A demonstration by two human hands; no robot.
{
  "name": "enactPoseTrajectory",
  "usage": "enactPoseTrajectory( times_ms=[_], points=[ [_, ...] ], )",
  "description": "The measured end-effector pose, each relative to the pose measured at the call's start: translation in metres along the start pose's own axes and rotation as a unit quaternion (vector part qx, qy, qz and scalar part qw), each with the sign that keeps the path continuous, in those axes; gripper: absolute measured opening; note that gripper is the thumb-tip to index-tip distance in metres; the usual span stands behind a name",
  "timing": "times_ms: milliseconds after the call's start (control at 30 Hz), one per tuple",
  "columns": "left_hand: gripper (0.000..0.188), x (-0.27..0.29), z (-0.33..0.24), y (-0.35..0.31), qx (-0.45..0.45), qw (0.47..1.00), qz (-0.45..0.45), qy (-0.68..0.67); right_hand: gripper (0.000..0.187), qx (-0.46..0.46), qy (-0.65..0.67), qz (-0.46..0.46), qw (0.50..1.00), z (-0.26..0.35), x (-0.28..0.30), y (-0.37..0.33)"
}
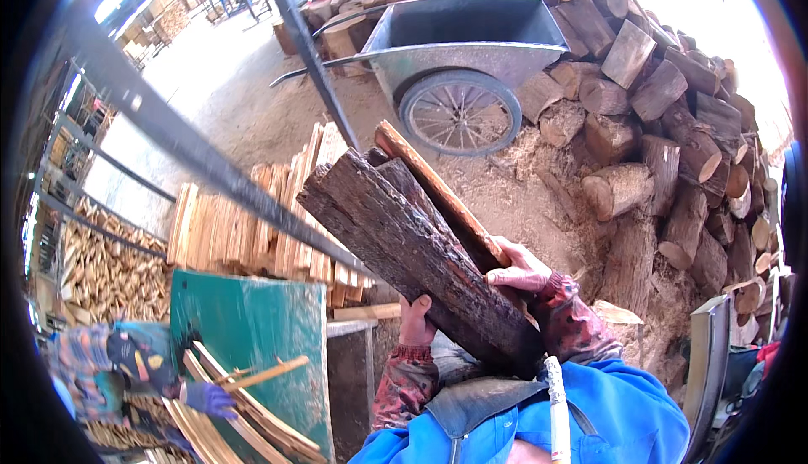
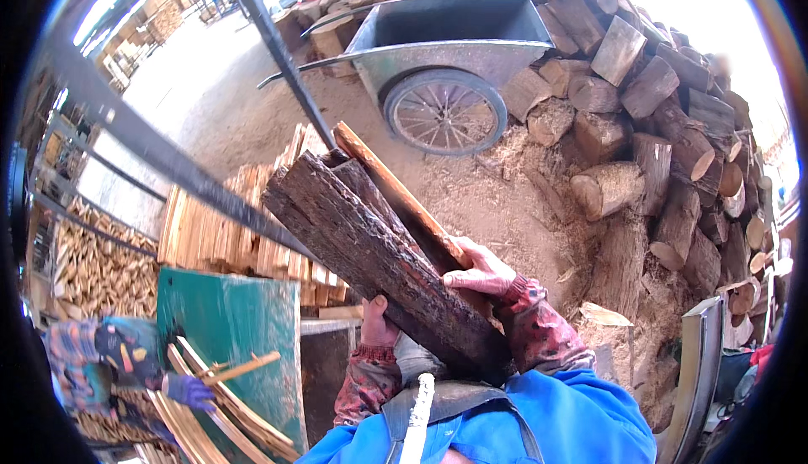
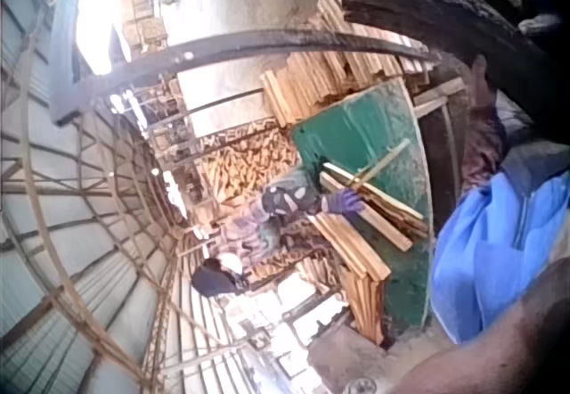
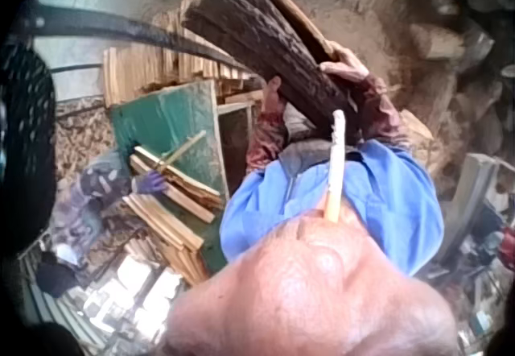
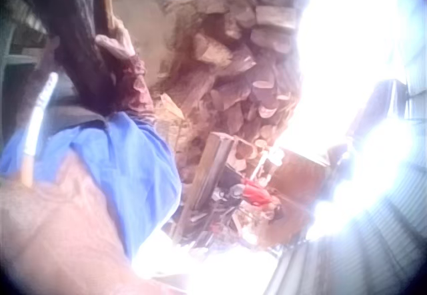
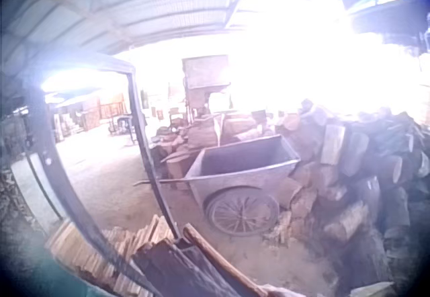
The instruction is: The person picks up split wooden planks from a green workbench and places them into a black wheelbarrow. The person handles the wood by hand, stacking the pieces vertically inside the wheelbarrow.
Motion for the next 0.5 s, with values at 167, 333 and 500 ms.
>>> enactPoseTrajectory(
  times_ms=[167, 333, 500],
  points=[
    [0.068, -0.042, -0.014, 0.124, 0.049, 0.996, 0.068, 0.018, 0.083, -0.015, 0.049, -0.069, 0.996, 0.021, 0.076, 0.068],
    [0.070, -0.095, -0.009, 0.247, 0.079, 0.993, 0.075, 0.039, 0.081, -0.020, 0.084, -0.088, 0.992, 0.035, 0.173, 0.142],
    [0.069, -0.154, 0.019, 0.374, 0.072, 0.995, 0.054, 0.035, 0.078, -0.014, 0.104, -0.063, 0.992, 0.055, 0.291, 0.231]
  ],
)
Point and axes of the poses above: each hand's wrist, its own y-axis towards the middle knuckle, its own x-axis out of the back of the hand, z = x × y, the point moved 3 cm from there along y, towards the middle knuckle, and after that the axes turned 15 degrees about y, right-handed, at the moved point
